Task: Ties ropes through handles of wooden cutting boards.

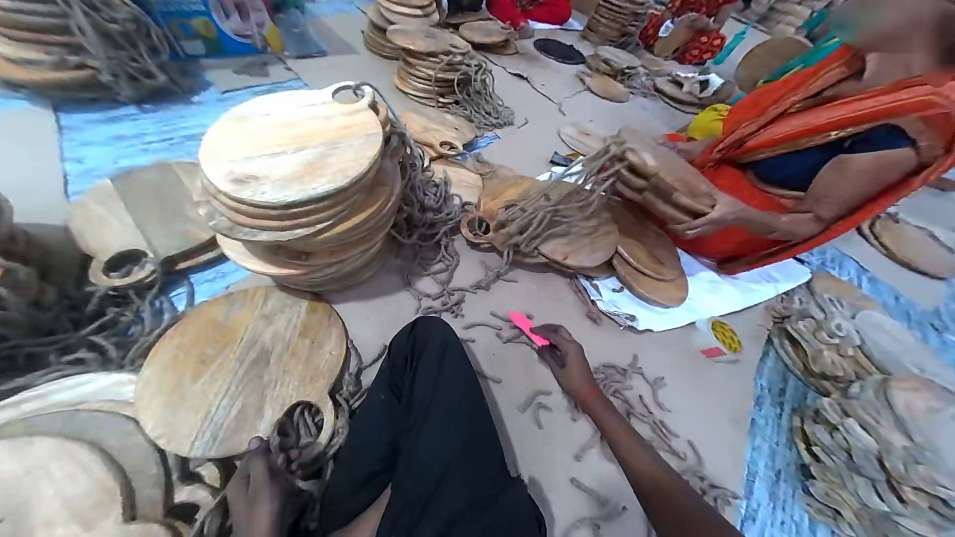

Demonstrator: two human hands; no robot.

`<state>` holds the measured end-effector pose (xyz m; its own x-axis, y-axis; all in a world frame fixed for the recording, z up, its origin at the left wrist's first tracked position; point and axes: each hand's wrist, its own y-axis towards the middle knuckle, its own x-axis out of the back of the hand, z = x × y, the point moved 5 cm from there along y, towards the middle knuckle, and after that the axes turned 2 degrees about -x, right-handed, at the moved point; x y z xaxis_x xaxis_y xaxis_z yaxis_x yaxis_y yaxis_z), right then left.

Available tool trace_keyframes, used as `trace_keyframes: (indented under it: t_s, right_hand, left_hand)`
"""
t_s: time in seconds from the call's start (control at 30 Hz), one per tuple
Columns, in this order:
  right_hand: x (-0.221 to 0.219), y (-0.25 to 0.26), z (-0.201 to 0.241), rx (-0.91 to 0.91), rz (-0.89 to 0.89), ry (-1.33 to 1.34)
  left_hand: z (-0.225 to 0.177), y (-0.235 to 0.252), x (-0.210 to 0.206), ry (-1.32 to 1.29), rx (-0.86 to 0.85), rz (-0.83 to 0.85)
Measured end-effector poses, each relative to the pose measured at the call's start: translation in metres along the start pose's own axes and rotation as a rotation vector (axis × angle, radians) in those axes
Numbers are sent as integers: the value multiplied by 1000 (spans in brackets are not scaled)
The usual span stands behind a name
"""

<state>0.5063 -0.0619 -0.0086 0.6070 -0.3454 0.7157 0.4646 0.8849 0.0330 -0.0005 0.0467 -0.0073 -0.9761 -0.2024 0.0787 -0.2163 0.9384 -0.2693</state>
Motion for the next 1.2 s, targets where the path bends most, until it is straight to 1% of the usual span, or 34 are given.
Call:
trace_keyframes:
  t_s: [0.07, 0.1, 0.13, 0.2, 0.27, 0.33, 0.43, 0.5, 0.57, 0.63, 0.67, 0.73, 0.8, 0.83, 0.9, 0.93, 0.97, 1.0, 1.07, 1.13, 1.2]
  right_hand:
    - [11, -36, 10, 34, 128, 20]
    - [19, -50, 13, 5, 131, 58]
    - [27, -60, 16, -43, 100, 116]
    - [38, -68, 19, -131, -30, 260]
    - [36, -62, 27, -204, -154, 390]
    - [19, -43, 40, -235, -218, 469]
    - [-24, -7, 65, -95, -206, 547]
    - [-54, 13, 82, -13, -138, 546]
    - [-77, 26, 91, 9, -15, 492]
    - [-88, 31, 83, 6, 136, 459]
    - [-87, 29, 75, 10, 191, 451]
    - [-65, 19, 60, -15, 280, 431]
    - [-28, 2, 49, -77, 372, 317]
    - [-5, -8, 44, -126, 419, 208]
    - [36, -23, 33, -250, 515, -103]
    - [52, -29, 27, -297, 521, -223]
    - [63, -34, 22, -320, 485, -265]
    - [71, -35, 23, -315, 404, -233]
    - [70, -34, 33, -238, 174, -7]
    - [48, -22, 51, -137, -7, 205]
    - [12, -1, 62, -100, -120, 339]
  left_hand:
    - [-1, 0, -3, 15, 0, 17]
    - [-1, 1, -5, 17, 7, 21]
    - [-2, 2, -6, 18, 8, 21]
    - [-5, 3, -8, 26, 1, 31]
    - [-4, 5, -8, 20, -10, 48]
    - [-3, 6, -7, 6, -17, 58]
    - [1, 6, -2, 4, -28, 50]
    - [4, 6, 3, 2, -32, 47]
    - [3, 4, 4, 0, -23, 30]
    - [2, 3, 5, -2, -25, 19]
    - [2, 3, 5, -6, -34, 18]
    - [4, 5, 6, -7, -46, 20]
    - [3, 5, 4, 4, -42, 16]
    - [2, 4, 2, 7, -37, 14]
    - [-3, 3, -3, 20, -35, 16]
    - [-4, 2, -5, 29, -33, 18]
    - [-6, 2, -7, 36, -33, 28]
    - [-6, 2, -8, 34, -35, 42]
    - [-3, 4, -8, 20, -38, 54]
    - [-2, 3, -6, 11, -30, 40]
    - [-2, 2, -3, 12, -34, 27]
